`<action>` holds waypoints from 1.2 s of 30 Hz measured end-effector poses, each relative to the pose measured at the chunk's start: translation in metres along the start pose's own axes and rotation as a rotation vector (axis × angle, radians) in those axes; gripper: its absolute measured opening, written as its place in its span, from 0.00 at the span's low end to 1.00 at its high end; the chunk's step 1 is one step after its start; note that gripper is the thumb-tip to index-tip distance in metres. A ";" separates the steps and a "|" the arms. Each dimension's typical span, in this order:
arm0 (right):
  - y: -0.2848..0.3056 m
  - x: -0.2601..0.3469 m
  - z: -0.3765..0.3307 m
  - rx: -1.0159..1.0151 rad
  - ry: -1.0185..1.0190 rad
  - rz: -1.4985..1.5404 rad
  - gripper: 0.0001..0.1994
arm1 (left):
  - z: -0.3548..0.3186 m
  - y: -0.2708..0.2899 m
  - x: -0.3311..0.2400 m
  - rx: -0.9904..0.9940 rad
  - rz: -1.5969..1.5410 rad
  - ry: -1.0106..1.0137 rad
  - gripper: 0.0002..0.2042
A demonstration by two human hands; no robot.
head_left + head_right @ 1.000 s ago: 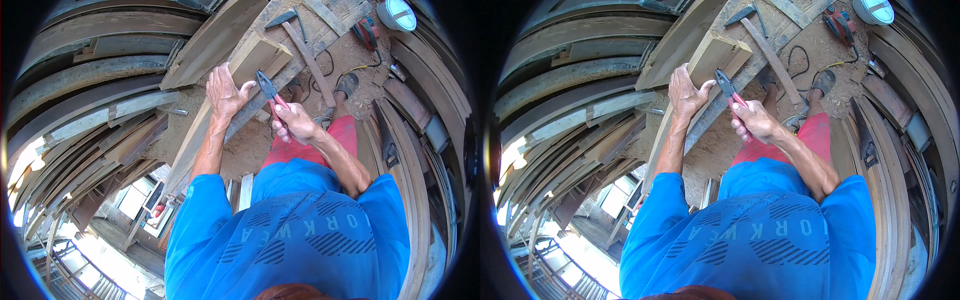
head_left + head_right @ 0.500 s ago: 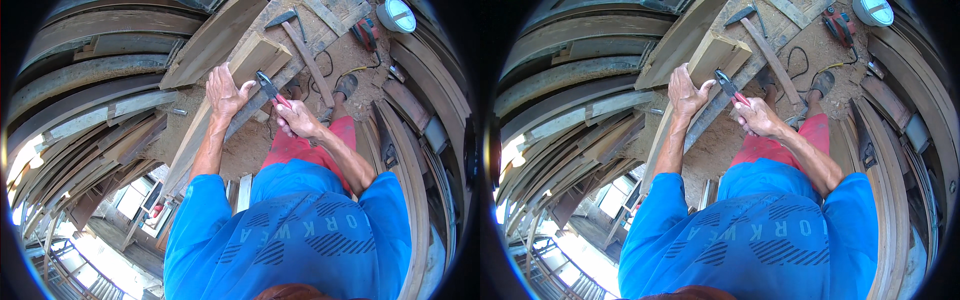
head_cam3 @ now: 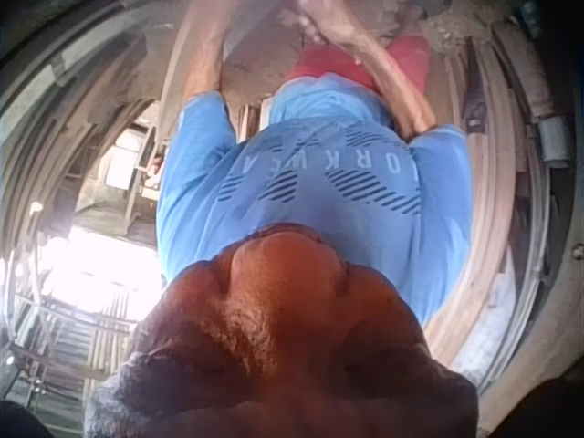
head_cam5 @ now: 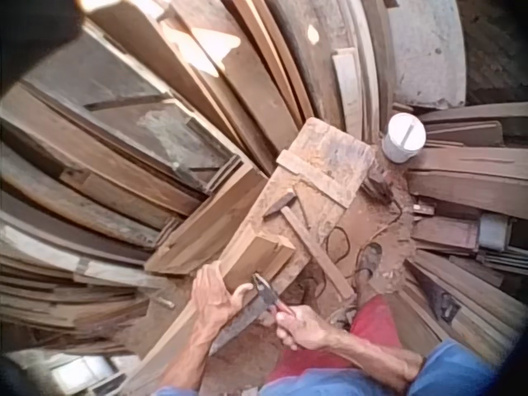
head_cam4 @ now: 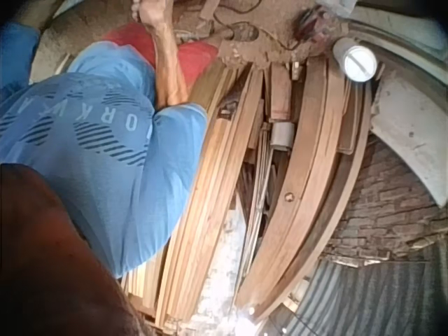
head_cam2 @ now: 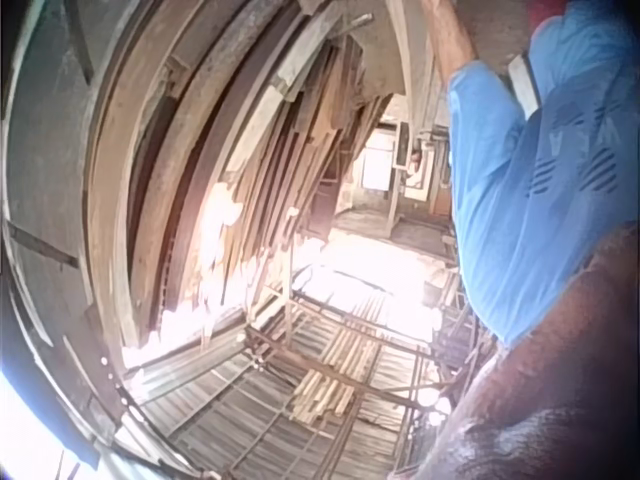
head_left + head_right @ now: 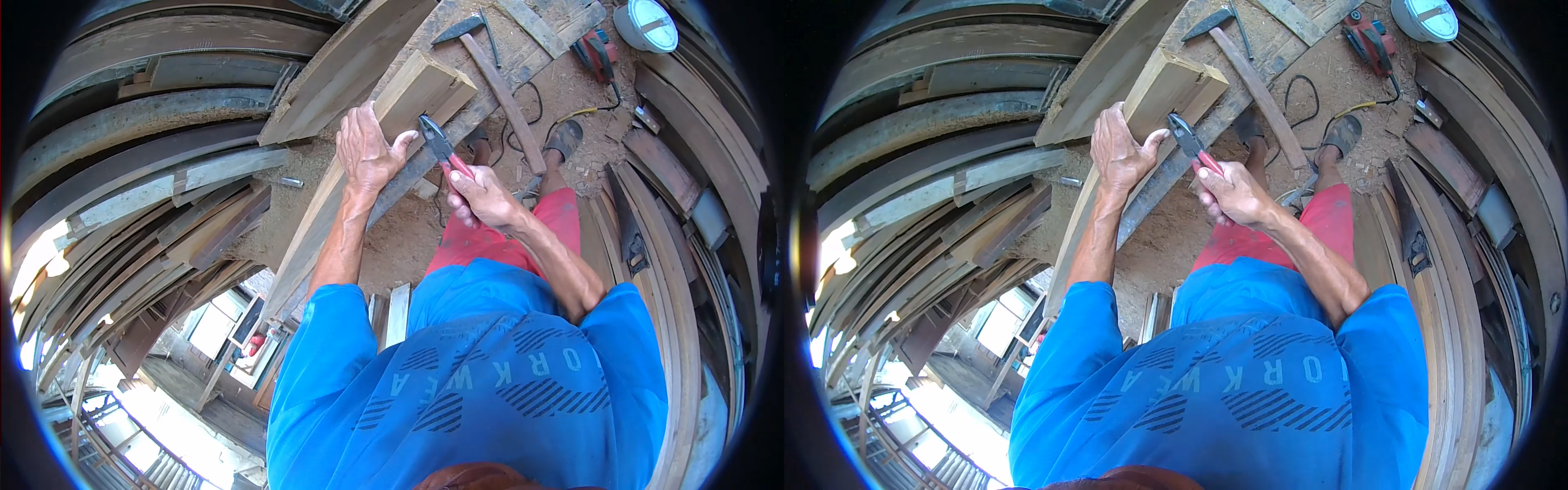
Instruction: The person hammer and pliers to remove a nail from a piece of wood. The person uses the hammer to strike a nail into the wood and then uses a pair of pliers to pull the nail out.
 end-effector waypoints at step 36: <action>0.000 -0.002 0.004 0.222 -0.089 0.199 0.15 | -0.003 -0.005 -0.002 -0.008 0.035 -0.007 0.44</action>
Point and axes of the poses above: each hand's wrist, its own z-axis towards the middle knuckle, its own y-axis out of the back of the hand, x = y × z, the point moved 8 cm from there along z, towards the middle knuckle, and after that the axes turned 5 degrees about -z, right-handed, at the moved point
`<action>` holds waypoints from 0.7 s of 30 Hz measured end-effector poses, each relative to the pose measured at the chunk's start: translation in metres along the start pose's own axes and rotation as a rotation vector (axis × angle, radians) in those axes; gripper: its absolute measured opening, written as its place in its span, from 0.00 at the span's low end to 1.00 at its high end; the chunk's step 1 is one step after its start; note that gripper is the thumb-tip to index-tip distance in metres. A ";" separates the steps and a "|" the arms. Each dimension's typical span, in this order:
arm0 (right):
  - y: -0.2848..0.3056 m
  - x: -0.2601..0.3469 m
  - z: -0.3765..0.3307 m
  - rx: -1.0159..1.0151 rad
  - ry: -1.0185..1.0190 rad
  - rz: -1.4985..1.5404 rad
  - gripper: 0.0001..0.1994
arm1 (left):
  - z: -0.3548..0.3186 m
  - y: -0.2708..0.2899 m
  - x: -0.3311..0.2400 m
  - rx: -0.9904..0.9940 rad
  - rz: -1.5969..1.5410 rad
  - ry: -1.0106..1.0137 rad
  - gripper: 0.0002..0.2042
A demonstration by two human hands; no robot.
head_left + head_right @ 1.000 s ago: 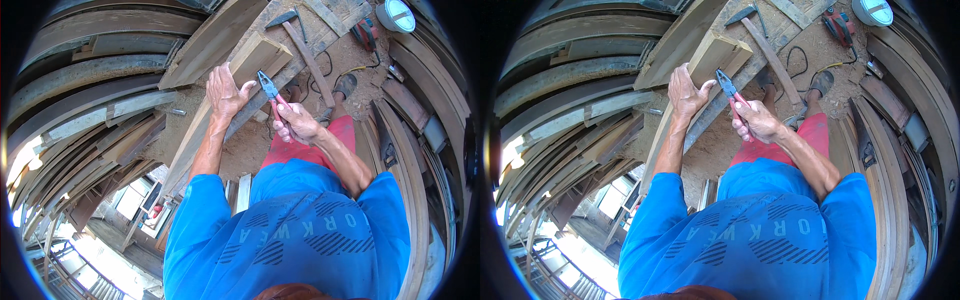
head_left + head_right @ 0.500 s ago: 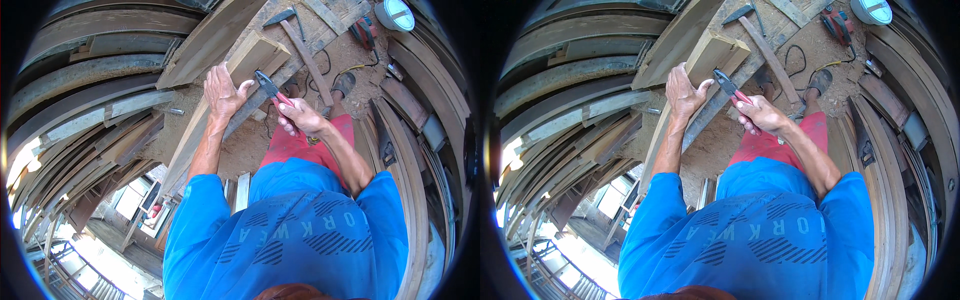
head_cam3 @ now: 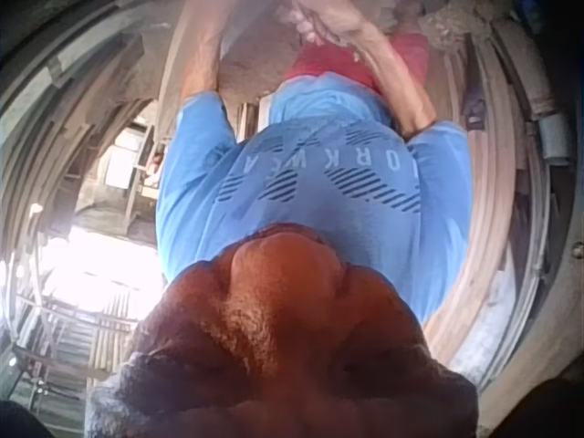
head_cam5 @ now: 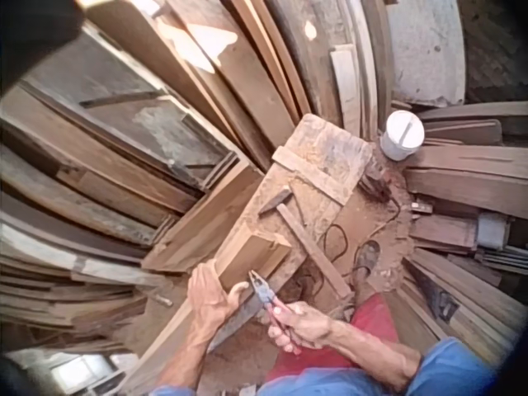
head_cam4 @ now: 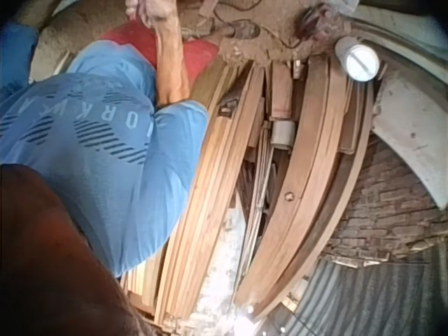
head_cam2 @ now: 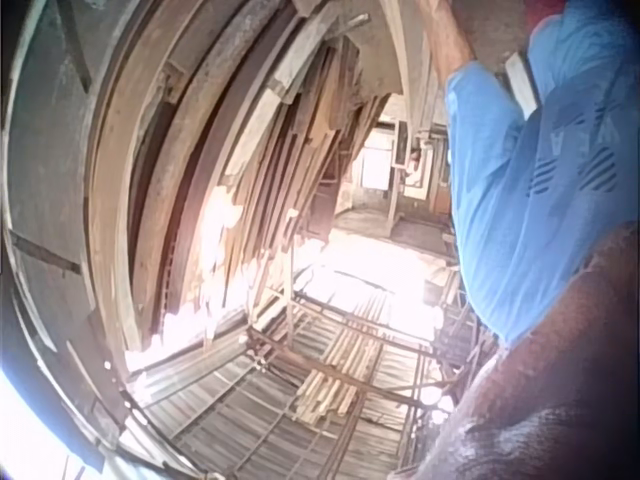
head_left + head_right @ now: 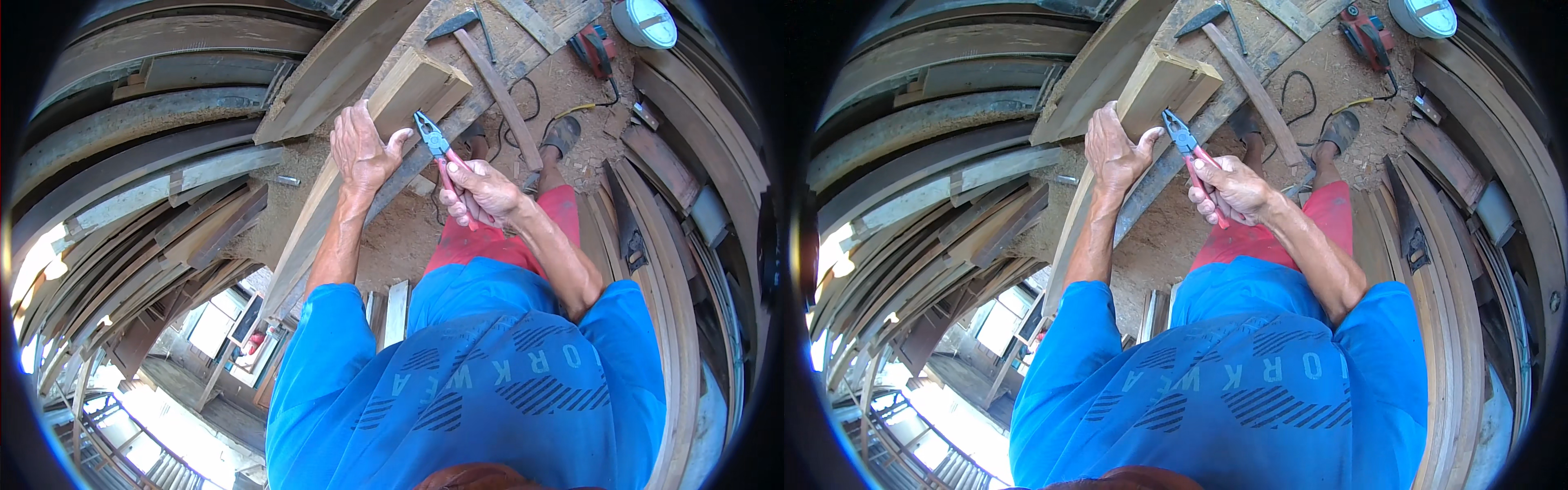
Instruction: The person hammer and pliers to remove a nail from a piece of wood. The person uses the hammer to strike a nail into the wood and then uses a pair of pliers to pull the nail out.
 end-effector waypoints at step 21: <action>0.000 0.023 -0.014 -0.256 -0.007 -0.664 0.16 | -0.002 0.007 -0.004 -0.019 0.016 0.015 0.43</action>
Point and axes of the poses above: each hand's wrist, its own z-axis towards the middle knuckle, its own y-axis out of the back of the hand, x = y × z, the point moved 8 cm from there along z, towards the middle knuckle, and after that the axes turned 5 degrees about -z, right-handed, at the moved point
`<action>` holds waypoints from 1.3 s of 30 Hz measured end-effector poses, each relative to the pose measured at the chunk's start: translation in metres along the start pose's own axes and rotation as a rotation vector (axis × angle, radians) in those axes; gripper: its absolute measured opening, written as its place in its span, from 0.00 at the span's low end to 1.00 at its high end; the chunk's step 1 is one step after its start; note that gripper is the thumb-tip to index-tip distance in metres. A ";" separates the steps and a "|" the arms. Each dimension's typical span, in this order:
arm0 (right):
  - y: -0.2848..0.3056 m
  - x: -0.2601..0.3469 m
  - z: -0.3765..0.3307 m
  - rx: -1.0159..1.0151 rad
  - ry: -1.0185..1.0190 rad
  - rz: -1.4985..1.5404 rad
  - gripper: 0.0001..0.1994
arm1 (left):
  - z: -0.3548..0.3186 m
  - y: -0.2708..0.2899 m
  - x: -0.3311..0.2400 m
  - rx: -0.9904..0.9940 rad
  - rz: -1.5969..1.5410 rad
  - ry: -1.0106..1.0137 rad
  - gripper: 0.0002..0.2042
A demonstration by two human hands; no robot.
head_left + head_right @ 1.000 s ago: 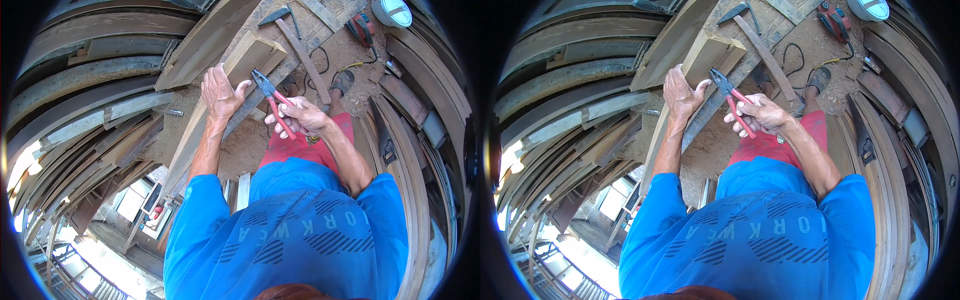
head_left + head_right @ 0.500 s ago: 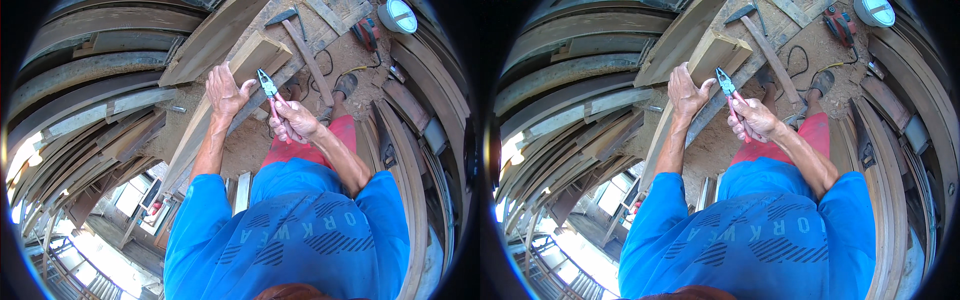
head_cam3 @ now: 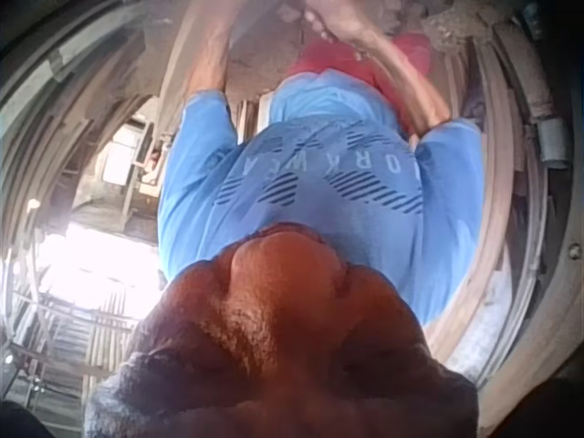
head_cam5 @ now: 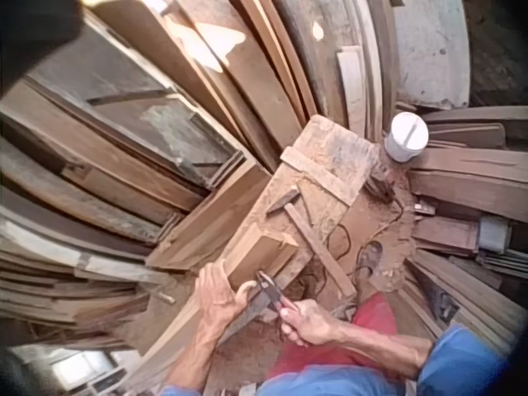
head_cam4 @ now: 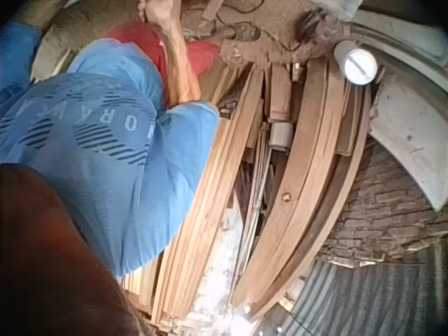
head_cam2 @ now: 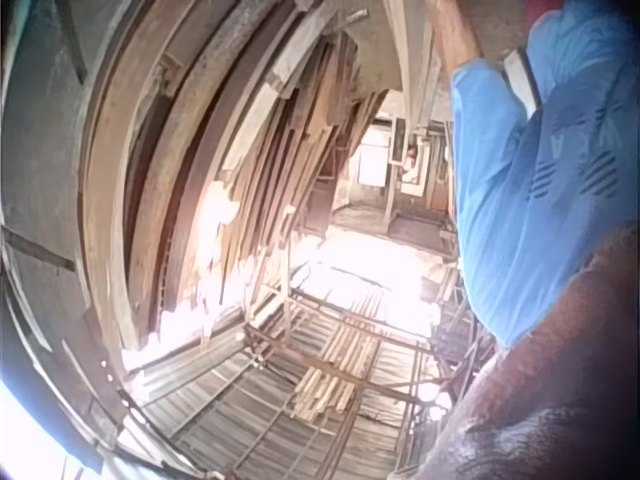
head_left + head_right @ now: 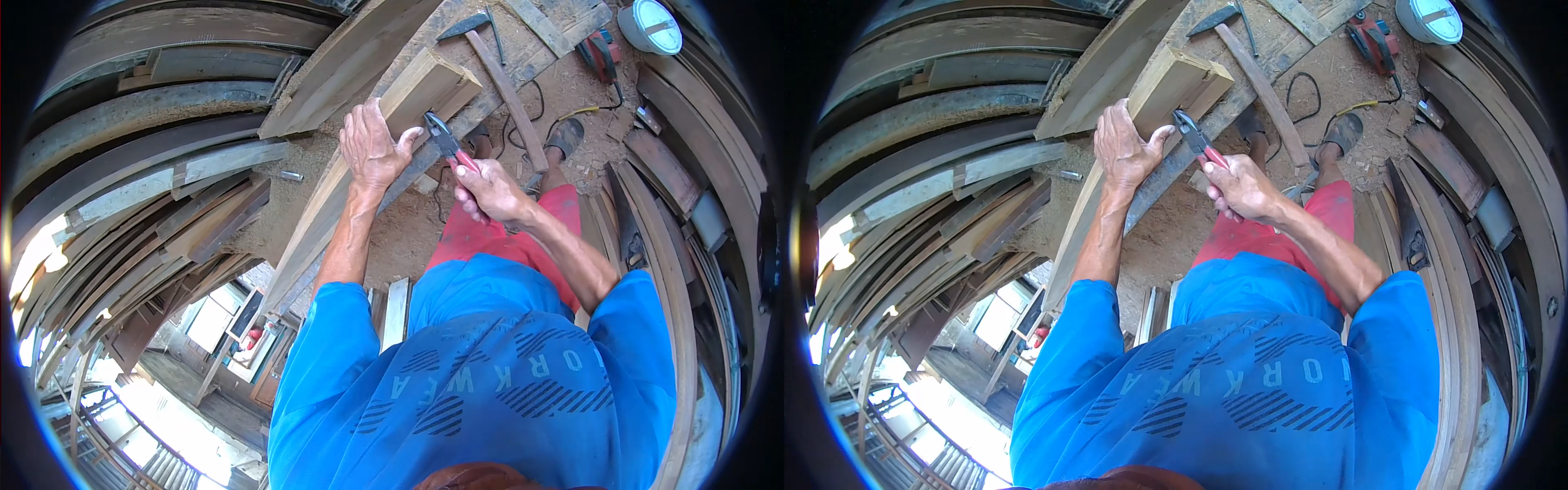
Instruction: The person hammer and pliers to remove a nail from a piece of wood. The person uses the hammer to strike a nail into the wood and then uses a pair of pliers to pull the nail out.
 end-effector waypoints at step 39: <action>-0.029 -0.019 0.008 0.244 0.238 0.723 0.16 | 0.015 -0.015 0.026 0.122 -0.056 0.061 0.45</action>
Point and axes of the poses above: each hand's wrist, its own z-axis towards the middle knuckle, its own y-axis out of the back of the hand, x = y × z, the point moved 8 cm from there along z, towards the middle knuckle, and after that the axes turned 5 degrees about -z, right-handed, at the moved point
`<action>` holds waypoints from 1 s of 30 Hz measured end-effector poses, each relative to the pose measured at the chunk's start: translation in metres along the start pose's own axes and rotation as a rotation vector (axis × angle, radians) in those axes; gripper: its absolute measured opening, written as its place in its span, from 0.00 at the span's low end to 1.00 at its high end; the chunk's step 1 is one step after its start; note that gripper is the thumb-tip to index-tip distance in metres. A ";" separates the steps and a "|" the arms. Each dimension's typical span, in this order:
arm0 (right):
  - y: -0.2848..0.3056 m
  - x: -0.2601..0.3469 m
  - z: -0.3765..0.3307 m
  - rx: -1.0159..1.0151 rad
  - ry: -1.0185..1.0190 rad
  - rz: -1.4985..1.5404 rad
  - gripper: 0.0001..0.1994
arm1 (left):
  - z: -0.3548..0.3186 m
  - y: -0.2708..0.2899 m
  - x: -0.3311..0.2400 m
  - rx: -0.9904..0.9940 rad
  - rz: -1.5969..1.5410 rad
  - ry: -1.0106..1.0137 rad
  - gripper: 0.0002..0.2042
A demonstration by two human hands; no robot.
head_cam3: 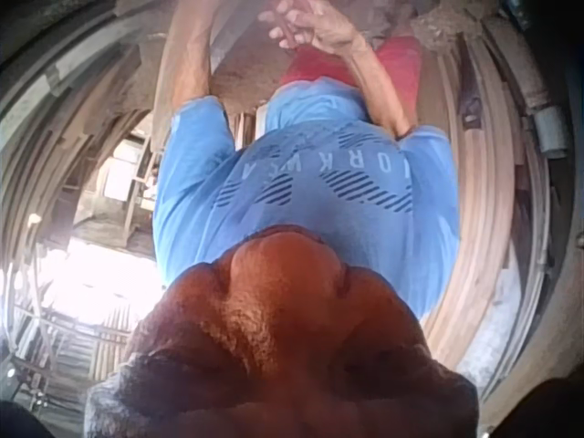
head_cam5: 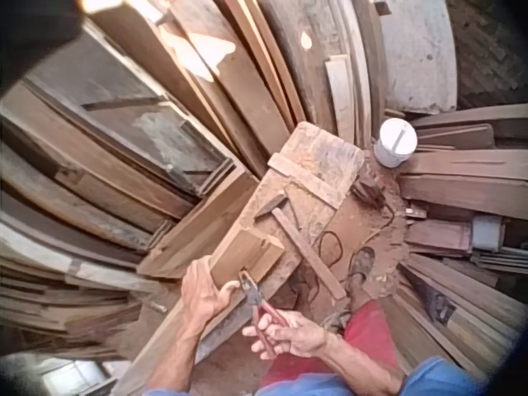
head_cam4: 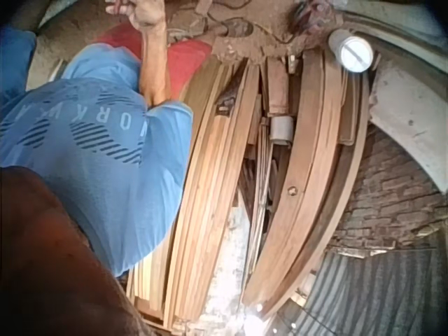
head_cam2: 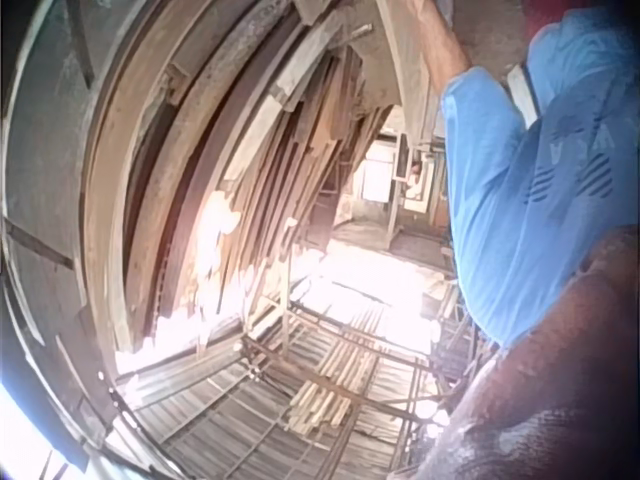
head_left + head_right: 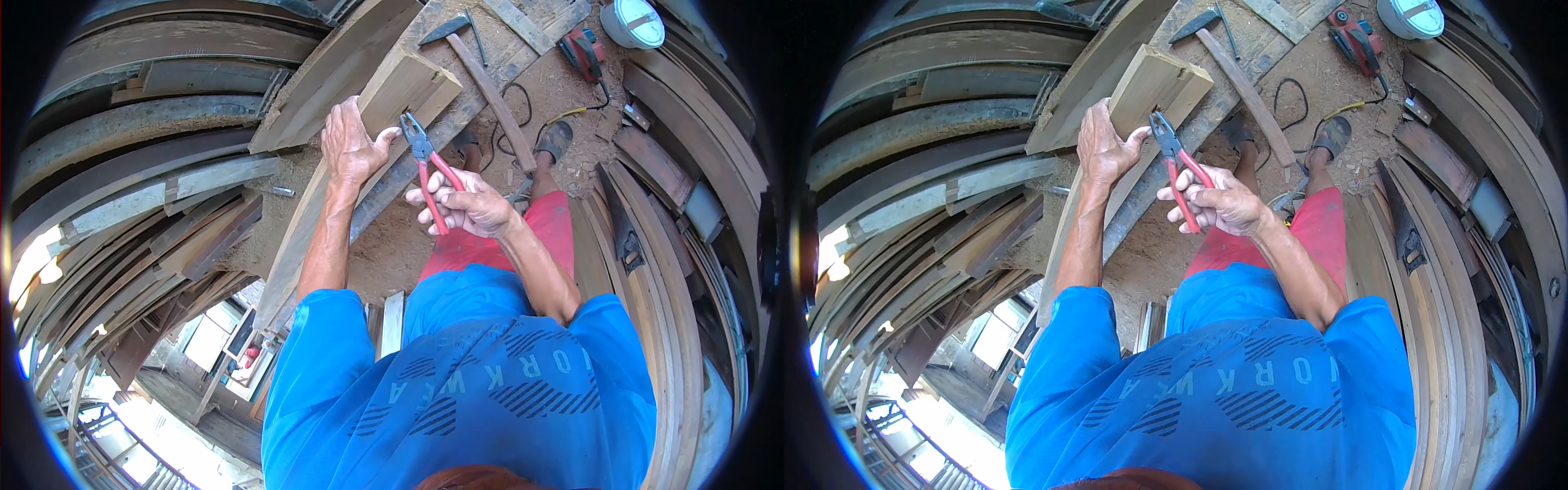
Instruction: The person hammer and pliers to remove a nail from a piece of wood. The person uses the hammer to strike a nail into the wood and then uses a pair of pliers to pull the nail out.
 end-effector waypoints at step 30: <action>-0.021 -0.009 -0.007 -0.151 -0.200 0.296 0.16 | -0.015 0.007 -0.018 -0.107 0.060 -0.035 0.43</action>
Point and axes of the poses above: each hand's wrist, its own z-axis towards the middle knuckle, its own y-axis out of the back of the hand, x = y × z, the point moved 8 cm from there along z, towards the middle knuckle, and after that the axes turned 5 degrees about -z, right-handed, at the moved point
